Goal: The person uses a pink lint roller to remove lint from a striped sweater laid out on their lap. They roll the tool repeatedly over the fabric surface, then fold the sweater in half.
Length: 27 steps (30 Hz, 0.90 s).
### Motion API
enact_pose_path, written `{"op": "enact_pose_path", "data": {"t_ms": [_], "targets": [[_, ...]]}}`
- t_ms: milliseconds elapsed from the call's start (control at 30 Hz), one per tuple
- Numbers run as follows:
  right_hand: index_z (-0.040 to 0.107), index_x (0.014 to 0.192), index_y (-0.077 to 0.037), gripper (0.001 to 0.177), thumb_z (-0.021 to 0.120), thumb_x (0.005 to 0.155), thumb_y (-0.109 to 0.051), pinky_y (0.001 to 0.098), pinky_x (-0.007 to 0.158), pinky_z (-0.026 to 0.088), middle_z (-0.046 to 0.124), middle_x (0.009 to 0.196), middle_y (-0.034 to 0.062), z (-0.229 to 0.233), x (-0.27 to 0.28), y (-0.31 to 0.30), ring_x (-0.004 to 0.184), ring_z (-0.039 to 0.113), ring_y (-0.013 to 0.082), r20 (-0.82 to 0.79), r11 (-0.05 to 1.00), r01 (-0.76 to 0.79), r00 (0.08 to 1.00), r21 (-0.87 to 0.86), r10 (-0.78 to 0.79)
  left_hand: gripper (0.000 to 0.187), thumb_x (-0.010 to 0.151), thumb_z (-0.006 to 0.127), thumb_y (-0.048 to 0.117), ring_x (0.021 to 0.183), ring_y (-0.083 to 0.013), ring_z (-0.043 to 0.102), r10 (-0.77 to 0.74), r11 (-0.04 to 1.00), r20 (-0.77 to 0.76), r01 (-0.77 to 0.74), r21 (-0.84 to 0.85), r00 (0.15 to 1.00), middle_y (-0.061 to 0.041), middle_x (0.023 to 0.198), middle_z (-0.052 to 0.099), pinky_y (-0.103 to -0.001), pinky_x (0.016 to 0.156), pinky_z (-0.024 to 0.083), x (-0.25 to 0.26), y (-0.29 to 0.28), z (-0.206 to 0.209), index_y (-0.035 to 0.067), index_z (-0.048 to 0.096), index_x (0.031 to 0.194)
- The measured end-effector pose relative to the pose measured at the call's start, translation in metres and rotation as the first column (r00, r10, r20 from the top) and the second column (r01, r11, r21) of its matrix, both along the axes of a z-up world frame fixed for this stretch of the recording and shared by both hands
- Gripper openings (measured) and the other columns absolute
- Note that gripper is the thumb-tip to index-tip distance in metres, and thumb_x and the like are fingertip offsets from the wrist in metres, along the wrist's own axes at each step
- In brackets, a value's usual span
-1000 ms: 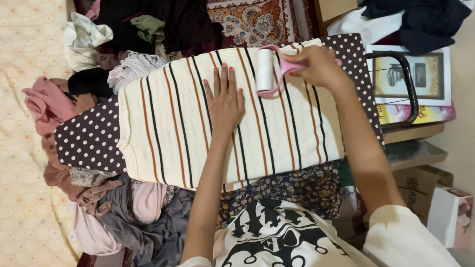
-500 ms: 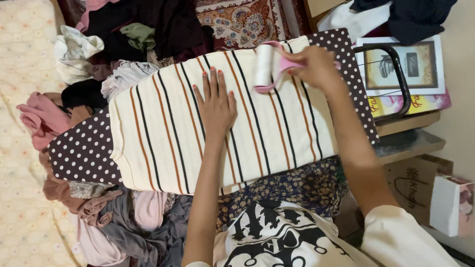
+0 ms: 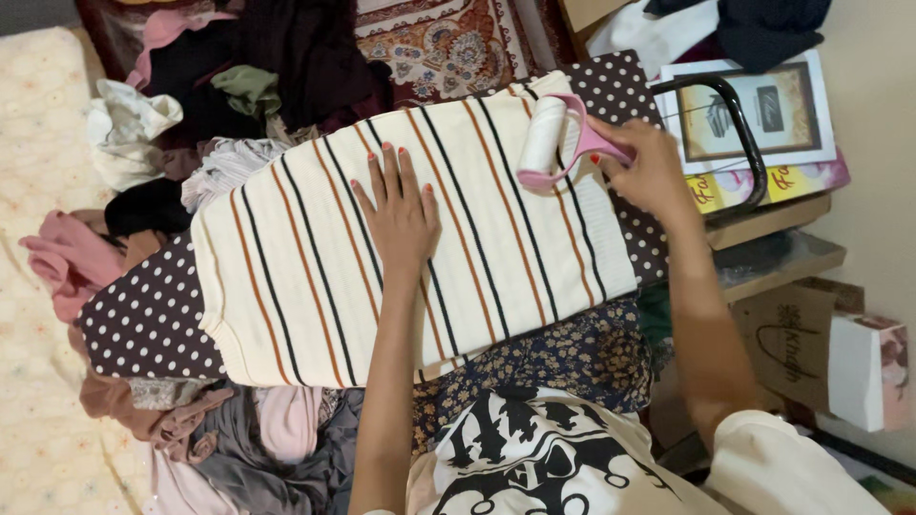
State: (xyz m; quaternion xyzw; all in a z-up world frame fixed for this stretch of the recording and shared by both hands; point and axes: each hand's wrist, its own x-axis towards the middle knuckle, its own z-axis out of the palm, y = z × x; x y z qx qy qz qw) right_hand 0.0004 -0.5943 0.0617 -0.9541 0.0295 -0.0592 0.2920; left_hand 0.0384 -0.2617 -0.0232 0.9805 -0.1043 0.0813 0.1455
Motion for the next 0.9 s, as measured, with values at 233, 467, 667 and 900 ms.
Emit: {"op": "enact_pose_path", "data": {"t_ms": [233,467,667,900], "targets": [[0.06,0.149,-0.011,0.061,0.068,0.09,0.002,0.0445,0.086,0.052,0.064,0.101,0.0218,-0.052,-0.037,-0.01,0.093,0.065,0.0377,0.367,0.947,0.304,0.873,0.105,-0.321,0.081,0.102,0.045,0.057,0.157,-0.036,0.013,-0.316,0.949,-0.015,0.315,-0.026,0.949,-0.015,0.169,0.019,-0.062,0.124,0.006,-0.049,-0.102,0.0,0.004,0.029,0.161],[0.06,0.148,-0.012,0.06,0.07,0.09,-0.001,0.0517,0.085,0.047,0.062,0.105,0.0214,-0.08,-0.05,-0.06,0.101,0.061,0.042,0.342,0.768,0.633,0.745,-0.093,-0.573,0.082,0.098,0.047,0.06,0.156,-0.039,0.016,-0.54,0.842,-0.043,0.538,-0.047,0.841,-0.016,0.168,0.023,-0.062,0.125,0.013,-0.098,-0.179,0.01,0.004,0.036,0.157],[0.064,0.141,-0.015,0.054,0.069,0.09,0.0,0.0494,0.085,0.05,0.064,0.108,0.0185,-0.106,-0.034,-0.089,0.101,0.064,0.0389,0.367,0.72,0.693,0.662,0.032,-0.654,0.08,0.099,0.047,0.059,0.156,-0.037,0.018,-0.529,0.848,0.016,0.529,-0.027,0.849,-0.015,0.168,0.026,-0.061,0.125,0.013,-0.098,-0.182,0.006,0.007,0.037,0.158],[0.069,0.137,-0.018,0.053,0.073,0.089,0.002,0.0495,0.084,0.048,0.065,0.104,0.0147,-0.119,-0.025,-0.109,0.1,0.063,0.0358,0.354,0.709,0.706,0.661,0.007,-0.662,0.076,0.1,0.049,0.057,0.155,-0.037,0.022,-0.521,0.853,0.018,0.521,-0.034,0.853,-0.015,0.165,0.032,-0.061,0.125,0.015,-0.098,-0.183,0.01,0.007,0.041,0.156]]}}
